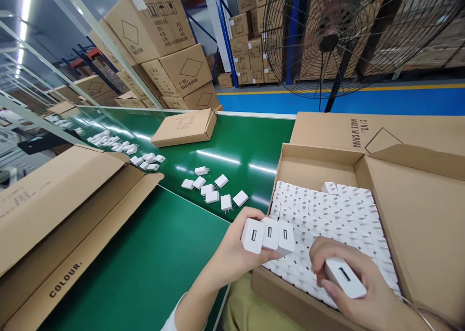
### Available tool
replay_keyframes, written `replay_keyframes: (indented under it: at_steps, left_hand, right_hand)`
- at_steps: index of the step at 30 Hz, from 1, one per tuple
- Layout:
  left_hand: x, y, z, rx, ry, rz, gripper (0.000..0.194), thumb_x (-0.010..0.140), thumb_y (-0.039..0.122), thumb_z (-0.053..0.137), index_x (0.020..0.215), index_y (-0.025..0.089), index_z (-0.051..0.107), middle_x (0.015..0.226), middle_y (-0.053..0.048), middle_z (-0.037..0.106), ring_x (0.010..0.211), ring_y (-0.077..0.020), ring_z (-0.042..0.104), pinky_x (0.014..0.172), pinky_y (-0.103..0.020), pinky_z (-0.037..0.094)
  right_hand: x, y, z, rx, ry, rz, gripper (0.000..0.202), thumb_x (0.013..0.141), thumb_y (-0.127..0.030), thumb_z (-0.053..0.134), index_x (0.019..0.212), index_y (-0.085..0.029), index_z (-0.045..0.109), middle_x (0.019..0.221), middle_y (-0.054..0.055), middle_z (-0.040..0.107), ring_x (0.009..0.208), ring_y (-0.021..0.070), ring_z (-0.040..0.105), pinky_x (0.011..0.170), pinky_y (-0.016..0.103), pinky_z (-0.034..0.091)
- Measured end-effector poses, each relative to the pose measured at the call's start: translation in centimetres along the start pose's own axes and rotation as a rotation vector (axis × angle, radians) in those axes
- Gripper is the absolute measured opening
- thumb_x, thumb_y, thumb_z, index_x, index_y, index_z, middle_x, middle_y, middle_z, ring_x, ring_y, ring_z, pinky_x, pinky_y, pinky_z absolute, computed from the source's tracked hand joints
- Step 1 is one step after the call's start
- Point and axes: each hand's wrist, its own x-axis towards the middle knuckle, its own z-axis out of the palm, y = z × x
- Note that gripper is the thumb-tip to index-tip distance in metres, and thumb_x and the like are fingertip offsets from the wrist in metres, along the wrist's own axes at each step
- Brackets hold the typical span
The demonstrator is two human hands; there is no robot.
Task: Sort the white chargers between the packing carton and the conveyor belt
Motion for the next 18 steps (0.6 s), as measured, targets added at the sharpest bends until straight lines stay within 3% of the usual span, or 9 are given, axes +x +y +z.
replay_keyframes:
  at_steps: [6, 14, 18]
  left_hand:
    - [-0.1, 0.6, 0.1, -0.031, -0.016, 0.008, 0.045, 0.063, 0.028, 0.079, 0.097, 0.022, 0.049, 0.095, -0.001, 0.060, 0.083, -0.0153, 0.058, 0.064, -0.024, 0.049]
    - [0.0, 0.6, 0.3, -0.057, -0.034, 0.041, 0.043, 0.066, 0.026, 0.078, 0.097, 0.023, 0.049, 0.092, 0.000, 0.062, 0.081, -0.0150, 0.061, 0.063, -0.024, 0.049]
    - [0.0, 0.2, 0.3, -0.029, -0.018, 0.021, 0.046, 0.063, 0.029, 0.080, 0.096, 0.022, 0.049, 0.093, -0.001, 0.061, 0.081, -0.0157, 0.060, 0.065, -0.025, 0.048]
  right_hand:
    - [-0.9, -0.2, 0.6, -0.095, 0.054, 0.179, 0.005, 0.070, -0.020, 0.055, 0.071, -0.024, 0.052, 0.060, -0.001, 0.062, 0.058, 0.0176, 0.060, 0.054, 0.028, 0.047]
    - [-1.3, 0.2, 0.3, -0.139, -0.073, 0.051, 0.010, 0.069, -0.018, 0.057, 0.069, -0.025, 0.049, 0.057, -0.003, 0.061, 0.054, 0.0155, 0.058, 0.056, 0.027, 0.043]
    - [-1.0, 0.4, 0.0, -0.053, -0.200, 0.071, 0.012, 0.073, -0.029, 0.063, 0.071, -0.024, 0.051, 0.060, -0.002, 0.062, 0.054, 0.0146, 0.056, 0.054, 0.025, 0.041]
